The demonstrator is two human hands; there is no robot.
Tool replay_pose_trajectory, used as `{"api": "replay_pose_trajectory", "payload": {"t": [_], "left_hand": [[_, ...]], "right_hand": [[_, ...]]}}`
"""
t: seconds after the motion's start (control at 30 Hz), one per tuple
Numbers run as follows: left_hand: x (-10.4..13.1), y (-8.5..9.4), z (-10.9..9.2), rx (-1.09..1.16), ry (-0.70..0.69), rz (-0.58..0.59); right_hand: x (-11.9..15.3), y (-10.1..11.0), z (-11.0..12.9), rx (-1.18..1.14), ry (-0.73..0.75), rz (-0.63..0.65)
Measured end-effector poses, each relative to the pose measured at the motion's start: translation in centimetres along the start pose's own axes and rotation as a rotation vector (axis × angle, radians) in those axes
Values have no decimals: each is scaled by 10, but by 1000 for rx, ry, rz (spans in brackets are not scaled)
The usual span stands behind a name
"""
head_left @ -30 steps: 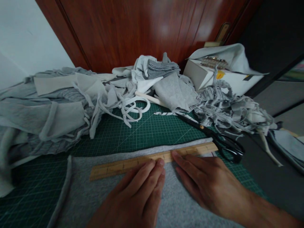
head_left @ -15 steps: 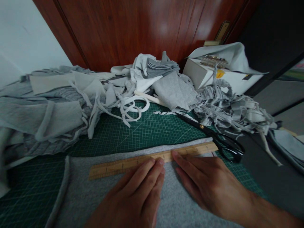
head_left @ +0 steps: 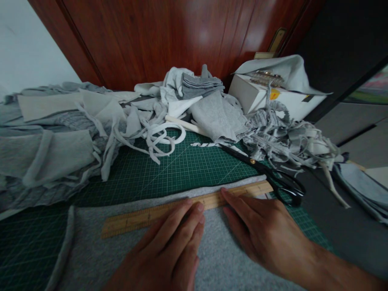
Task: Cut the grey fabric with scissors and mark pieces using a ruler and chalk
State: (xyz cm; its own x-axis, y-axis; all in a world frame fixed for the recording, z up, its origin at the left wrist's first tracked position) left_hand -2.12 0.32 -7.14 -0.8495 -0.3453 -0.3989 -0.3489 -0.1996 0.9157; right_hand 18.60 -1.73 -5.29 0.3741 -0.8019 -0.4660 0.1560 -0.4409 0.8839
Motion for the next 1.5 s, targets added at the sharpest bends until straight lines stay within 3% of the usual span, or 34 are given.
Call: {"api": "replay_pose_trajectory", "payload": {"t": [0.17,0.37,0.6,0.77,1.2,1.5], "left_hand": [[1,2,1,-2,47,-36],[-2,4,1,-12,39,55],[-3,10,-6,-8,55,-61],[-6,11,-8,19,54,7],[5,9,-11,104,140,-133],[4,9,-9,72,166,-118]], "right_hand": [[1,-1,-1,-12,-10,17],[5,-2,-3,-1,-33,13],[8,-6,-7,-5,-85,24],[5,-7,-7,6,-92,22],[5,-3,-6,-4,-102,-5],[3,-3,-5,15,-111,9]]}}
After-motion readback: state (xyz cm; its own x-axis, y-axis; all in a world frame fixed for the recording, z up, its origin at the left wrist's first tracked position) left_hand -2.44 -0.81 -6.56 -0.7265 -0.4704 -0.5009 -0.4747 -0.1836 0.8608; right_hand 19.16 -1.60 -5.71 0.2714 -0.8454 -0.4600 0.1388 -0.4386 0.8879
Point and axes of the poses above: each hand's wrist, its own x-axis away from the middle knuckle, its own y-axis out of the back of the hand, z = x × y, the point moved 4 cm from there along -x, towards the middle knuckle, and after that the axes turned 8 degrees about x, right-handed, at the moved point
